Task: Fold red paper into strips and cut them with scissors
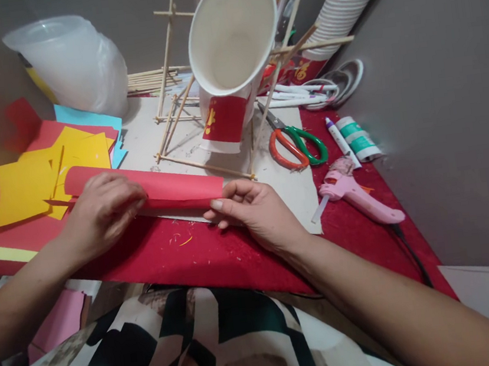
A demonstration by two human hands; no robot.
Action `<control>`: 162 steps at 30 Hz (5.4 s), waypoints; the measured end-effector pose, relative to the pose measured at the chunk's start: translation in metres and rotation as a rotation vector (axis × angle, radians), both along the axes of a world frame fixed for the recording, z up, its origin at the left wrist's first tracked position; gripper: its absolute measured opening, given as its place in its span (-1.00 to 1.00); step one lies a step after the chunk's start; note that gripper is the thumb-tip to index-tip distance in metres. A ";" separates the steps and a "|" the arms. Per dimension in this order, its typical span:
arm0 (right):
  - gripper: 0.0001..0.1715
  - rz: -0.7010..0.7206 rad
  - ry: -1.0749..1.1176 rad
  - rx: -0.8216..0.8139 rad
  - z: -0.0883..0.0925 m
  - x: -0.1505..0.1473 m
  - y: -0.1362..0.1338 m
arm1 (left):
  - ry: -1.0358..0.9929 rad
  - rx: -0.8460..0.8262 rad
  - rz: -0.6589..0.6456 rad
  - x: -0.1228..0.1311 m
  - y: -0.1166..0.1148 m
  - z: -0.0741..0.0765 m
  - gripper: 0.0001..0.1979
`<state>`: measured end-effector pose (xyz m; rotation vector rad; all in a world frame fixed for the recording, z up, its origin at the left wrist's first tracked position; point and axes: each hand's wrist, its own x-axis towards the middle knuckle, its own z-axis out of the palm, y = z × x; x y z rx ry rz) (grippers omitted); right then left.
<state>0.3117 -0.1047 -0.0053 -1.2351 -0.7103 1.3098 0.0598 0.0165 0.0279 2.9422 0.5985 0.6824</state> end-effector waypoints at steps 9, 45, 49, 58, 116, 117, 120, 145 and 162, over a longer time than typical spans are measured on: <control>-0.56 0.020 -0.070 0.013 -0.002 0.001 -0.002 | 0.001 -0.142 0.032 0.005 0.005 0.000 -0.76; -0.57 0.029 -0.179 0.013 0.000 0.003 -0.001 | 0.029 0.012 0.058 0.007 0.013 -0.012 -0.79; -0.56 0.007 -0.148 0.014 -0.002 0.004 0.000 | -0.030 0.132 0.087 0.006 0.014 -0.013 -0.77; -0.61 -0.035 -0.037 0.013 -0.005 0.009 -0.001 | -0.361 0.154 0.320 -0.045 0.025 -0.013 -0.54; -0.55 -0.102 -0.175 -0.001 0.000 0.010 0.003 | -0.965 -1.180 0.619 -0.082 0.026 -0.017 -0.52; -0.55 -0.102 -0.183 -0.002 0.000 0.010 0.003 | -0.966 -1.177 0.626 -0.083 0.025 -0.017 -0.51; -0.56 -0.099 -0.213 0.005 0.000 0.010 0.003 | -0.968 -1.176 0.633 -0.084 0.025 -0.017 -0.47; -0.51 -0.099 -0.168 0.029 -0.001 0.007 0.002 | -1.053 -1.203 0.526 -0.085 0.024 -0.019 -0.42; -0.62 -0.103 -0.157 -0.038 0.001 0.004 0.001 | -0.950 -1.198 0.606 -0.085 0.021 -0.019 -0.38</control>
